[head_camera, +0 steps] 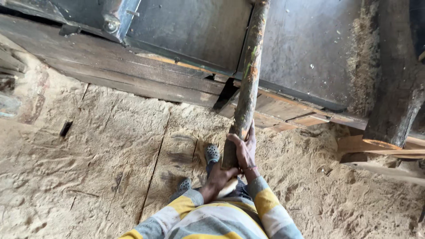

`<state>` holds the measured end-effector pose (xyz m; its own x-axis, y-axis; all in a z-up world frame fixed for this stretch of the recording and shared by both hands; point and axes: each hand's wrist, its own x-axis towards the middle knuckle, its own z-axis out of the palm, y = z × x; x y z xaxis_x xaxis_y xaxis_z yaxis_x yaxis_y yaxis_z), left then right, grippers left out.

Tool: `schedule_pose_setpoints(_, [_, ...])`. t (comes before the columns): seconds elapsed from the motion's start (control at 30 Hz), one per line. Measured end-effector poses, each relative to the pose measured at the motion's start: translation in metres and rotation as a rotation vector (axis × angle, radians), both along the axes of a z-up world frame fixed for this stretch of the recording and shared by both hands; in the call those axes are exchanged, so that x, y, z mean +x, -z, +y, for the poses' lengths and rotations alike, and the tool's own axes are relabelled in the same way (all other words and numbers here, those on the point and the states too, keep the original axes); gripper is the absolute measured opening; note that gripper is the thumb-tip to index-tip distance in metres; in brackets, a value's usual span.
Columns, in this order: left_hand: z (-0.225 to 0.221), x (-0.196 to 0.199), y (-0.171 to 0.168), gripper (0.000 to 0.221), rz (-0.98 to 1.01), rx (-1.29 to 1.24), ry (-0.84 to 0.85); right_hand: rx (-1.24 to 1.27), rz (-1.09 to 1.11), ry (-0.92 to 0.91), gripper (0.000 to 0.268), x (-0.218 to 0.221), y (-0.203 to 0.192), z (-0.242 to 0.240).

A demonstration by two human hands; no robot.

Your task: The person selects logs from a pile and feeds them one by one into a bandsaw to cut them into shorter pieces. The person handles each log with both hands, guiding it through the blade and then setting the cut pieces aside.

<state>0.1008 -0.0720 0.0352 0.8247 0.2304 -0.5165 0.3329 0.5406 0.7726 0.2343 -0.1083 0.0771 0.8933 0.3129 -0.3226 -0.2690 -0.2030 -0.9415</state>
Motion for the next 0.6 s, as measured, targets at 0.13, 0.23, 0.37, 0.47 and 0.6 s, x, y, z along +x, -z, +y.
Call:
schedule_pose_setpoints(0.13, [0.015, 0.041, -0.018, 0.044, -0.031, 0.032, -0.013, 0.082, -0.016, -0.059, 0.106, 0.041, 0.0, 0.015])
schedule_pose_setpoints(0.23, [0.018, 0.049, -0.025, 0.045, 0.006, 0.193, 0.067, 0.104, -0.019, -0.097, 0.116, 0.058, 0.004, 0.015])
schedule_pose_setpoints(0.37, [0.016, 0.023, -0.01, 0.07, 0.026, 0.047, -0.002, 0.063, 0.0, -0.119, 0.135, 0.054, 0.011, 0.012])
schedule_pose_setpoints(0.47, [0.006, -0.037, 0.019, 0.065, -0.023, 0.251, 0.069, -0.01, -0.136, -0.164, 0.134, 0.003, 0.022, 0.005])
schedule_pose_setpoints(0.6, [-0.006, -0.128, 0.048, 0.068, 0.123, 0.075, 0.0, 0.146, -0.093, -0.082, 0.134, -0.077, 0.022, 0.002])
